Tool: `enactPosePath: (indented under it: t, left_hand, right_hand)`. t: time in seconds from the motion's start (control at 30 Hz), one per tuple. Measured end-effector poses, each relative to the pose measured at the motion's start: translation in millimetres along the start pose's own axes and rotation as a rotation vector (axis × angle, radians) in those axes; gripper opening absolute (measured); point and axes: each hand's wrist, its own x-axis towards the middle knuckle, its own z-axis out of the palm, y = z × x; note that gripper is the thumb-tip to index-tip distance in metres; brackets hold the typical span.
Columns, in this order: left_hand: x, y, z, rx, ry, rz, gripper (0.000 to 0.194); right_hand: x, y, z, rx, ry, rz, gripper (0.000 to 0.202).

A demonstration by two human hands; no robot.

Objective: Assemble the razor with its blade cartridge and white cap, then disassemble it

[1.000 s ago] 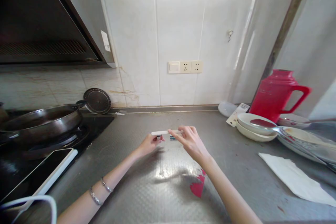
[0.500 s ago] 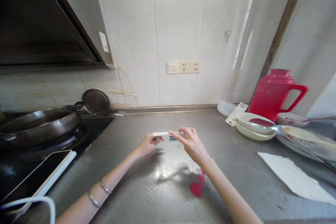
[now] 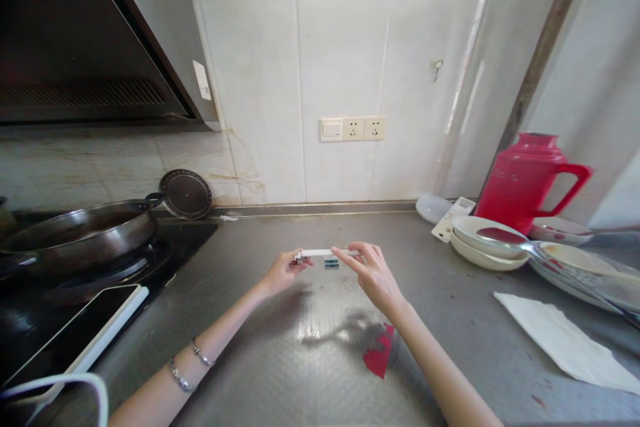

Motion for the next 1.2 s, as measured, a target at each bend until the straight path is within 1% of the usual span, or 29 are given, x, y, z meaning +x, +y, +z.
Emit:
enactPosePath:
  t: [0.1, 0.23, 0.3, 0.43, 0.5, 0.6, 0.7, 0.8, 0.9, 1.0, 1.1, 1.2]
  left_hand:
    - [0, -1, 0.4, 0.015, 0.006, 0.009, 0.016]
    - [-1, -4, 3.3, 0.022, -0.002, 0.022, 0.016]
    - [-1, -3, 2.9, 0.029, -0.005, 0.032, 0.017]
    - [0, 2, -0.8, 0.029, 0.008, 0.021, 0.017]
    - [0, 2, -1.3, 0.042, 0.009, 0.023, 0.017]
    - [-1, 1, 0.7, 0.059, 0.001, 0.039, 0.017]
    - [-2, -1, 2.4, 0.065, -0.003, 0.04, 0.017]
    - [-1, 0, 1.0, 0.058, -0.004, 0.035, 0.018]
    - [-1, 2, -0.6, 0.07, 0.004, 0.04, 0.018]
    - [-1, 1, 0.0, 0.084, -0.002, 0.049, 0.017]
    - [-1, -1, 0.9, 0.079, -0.016, 0.056, 0.017]
    - [-1, -2, 0.1, 0.067, -0.01, 0.055, 0.017]
  right_hand:
    - [-3, 4, 1, -0.011, 0.023, 0.03, 0.065]
    - [1, -5, 3, 0.025, 0.019, -0.002, 0.063]
    - [0, -5, 5, 0.042, 0.008, -0.018, 0.062]
    - [-6, 5, 6, 0.016, 0.007, 0.026, 0.065]
    - [-7, 6, 5, 0.0, 0.024, 0.047, 0.065]
    - [-2, -2, 6, 0.016, 0.041, 0.037, 0.063]
    - [1, -7, 6, 0.035, 0.003, -0.004, 0.063]
    - [-3, 1, 5, 0.023, -0.021, 0.005, 0.065]
    - [-8, 8, 5, 0.024, -0.002, 0.036, 0.066]
    - [-7, 1, 8, 0.052, 0.043, 0.058, 0.065]
    - [-3, -8, 10, 0.082, 0.013, 0.012, 0.065]
    - [-3, -5, 6, 0.065, -0.004, -0.004, 0.065]
